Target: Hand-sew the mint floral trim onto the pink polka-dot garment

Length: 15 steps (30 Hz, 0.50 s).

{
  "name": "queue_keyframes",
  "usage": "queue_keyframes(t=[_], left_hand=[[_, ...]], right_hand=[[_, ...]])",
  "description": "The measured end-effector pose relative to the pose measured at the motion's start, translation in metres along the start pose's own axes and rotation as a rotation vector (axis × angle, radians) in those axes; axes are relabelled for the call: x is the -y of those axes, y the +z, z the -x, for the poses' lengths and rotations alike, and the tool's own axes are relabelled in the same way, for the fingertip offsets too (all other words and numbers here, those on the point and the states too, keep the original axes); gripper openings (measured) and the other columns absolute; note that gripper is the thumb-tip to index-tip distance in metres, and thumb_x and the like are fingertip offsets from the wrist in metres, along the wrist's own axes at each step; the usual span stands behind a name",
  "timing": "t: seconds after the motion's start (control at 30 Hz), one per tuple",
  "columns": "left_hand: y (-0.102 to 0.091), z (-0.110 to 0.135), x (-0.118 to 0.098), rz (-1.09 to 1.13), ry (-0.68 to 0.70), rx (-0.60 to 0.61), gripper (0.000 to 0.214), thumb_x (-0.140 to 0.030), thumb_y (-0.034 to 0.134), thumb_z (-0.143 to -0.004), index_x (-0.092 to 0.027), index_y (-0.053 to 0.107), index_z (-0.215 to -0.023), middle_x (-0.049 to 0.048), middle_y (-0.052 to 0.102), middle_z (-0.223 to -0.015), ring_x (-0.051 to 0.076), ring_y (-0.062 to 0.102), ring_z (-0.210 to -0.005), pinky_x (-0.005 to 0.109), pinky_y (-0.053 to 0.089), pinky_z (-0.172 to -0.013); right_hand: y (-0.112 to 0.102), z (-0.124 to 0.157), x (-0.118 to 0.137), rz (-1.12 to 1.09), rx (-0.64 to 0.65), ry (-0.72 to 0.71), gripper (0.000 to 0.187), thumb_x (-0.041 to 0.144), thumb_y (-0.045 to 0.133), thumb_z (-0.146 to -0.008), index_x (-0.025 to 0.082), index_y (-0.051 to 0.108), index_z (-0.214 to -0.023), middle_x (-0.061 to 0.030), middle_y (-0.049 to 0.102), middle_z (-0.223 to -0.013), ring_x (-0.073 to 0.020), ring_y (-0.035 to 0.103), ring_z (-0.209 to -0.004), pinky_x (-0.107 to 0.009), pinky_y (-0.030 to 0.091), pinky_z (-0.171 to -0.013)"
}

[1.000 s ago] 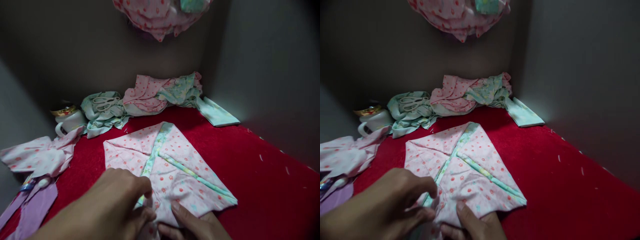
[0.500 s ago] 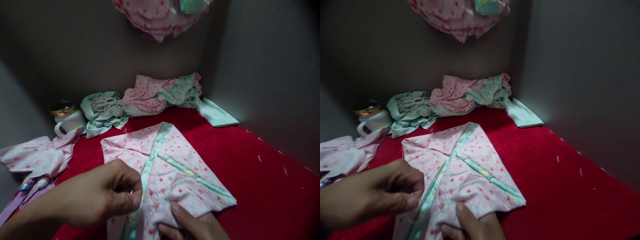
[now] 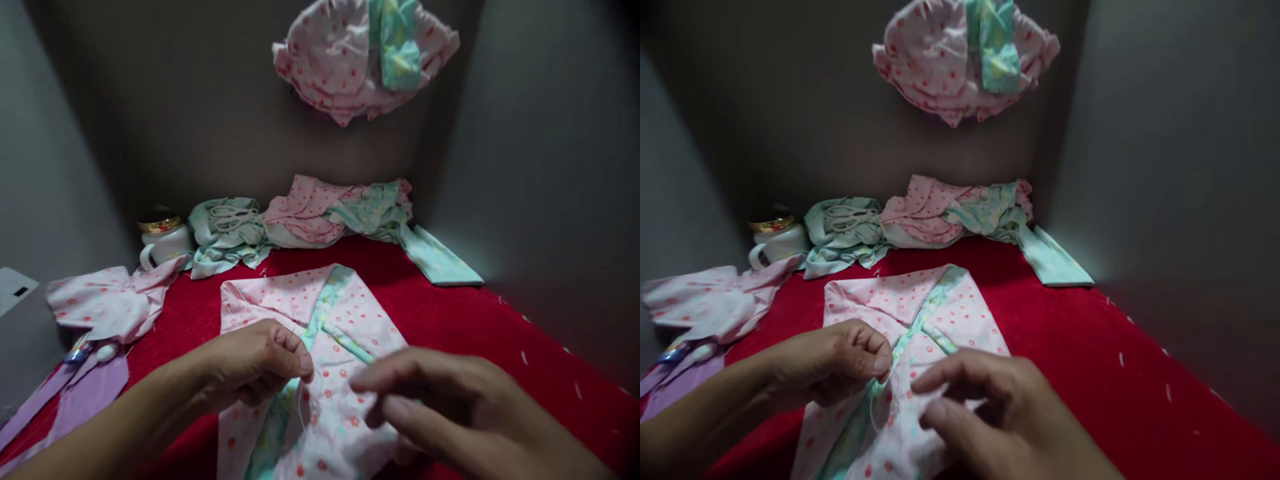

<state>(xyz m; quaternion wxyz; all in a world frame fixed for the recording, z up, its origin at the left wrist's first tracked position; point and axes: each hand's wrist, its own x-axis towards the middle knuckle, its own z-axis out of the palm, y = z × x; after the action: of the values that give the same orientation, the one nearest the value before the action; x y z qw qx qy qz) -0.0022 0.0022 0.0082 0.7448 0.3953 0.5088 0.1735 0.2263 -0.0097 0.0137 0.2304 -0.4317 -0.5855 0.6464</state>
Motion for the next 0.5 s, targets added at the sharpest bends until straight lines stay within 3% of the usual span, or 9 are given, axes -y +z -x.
queue_keyframes(t=[0.13, 0.27, 0.5], left_hand=[[0.007, 0.0, 0.009, 0.142, 0.098, 0.047, 0.024, -0.033, 0.068, -0.068, -0.016, 0.052, -0.064, -0.0113, 0.024, -0.038, 0.003, 0.009, -0.032, 0.02, 0.004, -0.034], [0.01, -0.003, 0.016, 0.189, 0.137, 0.019, 0.025, -0.034, 0.071, -0.064, -0.014, 0.056, -0.068, -0.0107, 0.028, -0.039, 0.002, 0.01, -0.032, 0.021, 0.002, -0.034], [0.016, -0.003, 0.015, 0.158, 0.146, -0.092, 0.027, -0.033, 0.072, -0.056, -0.013, 0.059, -0.068, -0.0096, 0.035, -0.04, 0.001, 0.014, -0.031, 0.019, 0.003, -0.032]], right_hand=[[0.015, -0.041, 0.005, -0.171, 0.166, 0.028, 0.035, 0.028, 0.07, -0.068, 0.018, 0.055, -0.098, -0.0016, 0.066, -0.069, -0.0131, 0.061, -0.055, -0.023, 0.047, -0.05], [0.02, -0.055, -0.011, -0.249, 0.159, 0.02, 0.049, 0.019, 0.074, -0.059, 0.015, 0.049, -0.1, 0.0013, 0.062, -0.062, -0.0115, 0.056, -0.052, -0.022, 0.045, -0.046], [0.03, -0.06, -0.028, -0.33, 0.062, -0.016, 0.03, 0.012, 0.07, -0.054, 0.014, 0.057, -0.081, 0.0027, 0.061, -0.056, -0.0076, 0.052, -0.046, -0.019, 0.039, -0.044]])
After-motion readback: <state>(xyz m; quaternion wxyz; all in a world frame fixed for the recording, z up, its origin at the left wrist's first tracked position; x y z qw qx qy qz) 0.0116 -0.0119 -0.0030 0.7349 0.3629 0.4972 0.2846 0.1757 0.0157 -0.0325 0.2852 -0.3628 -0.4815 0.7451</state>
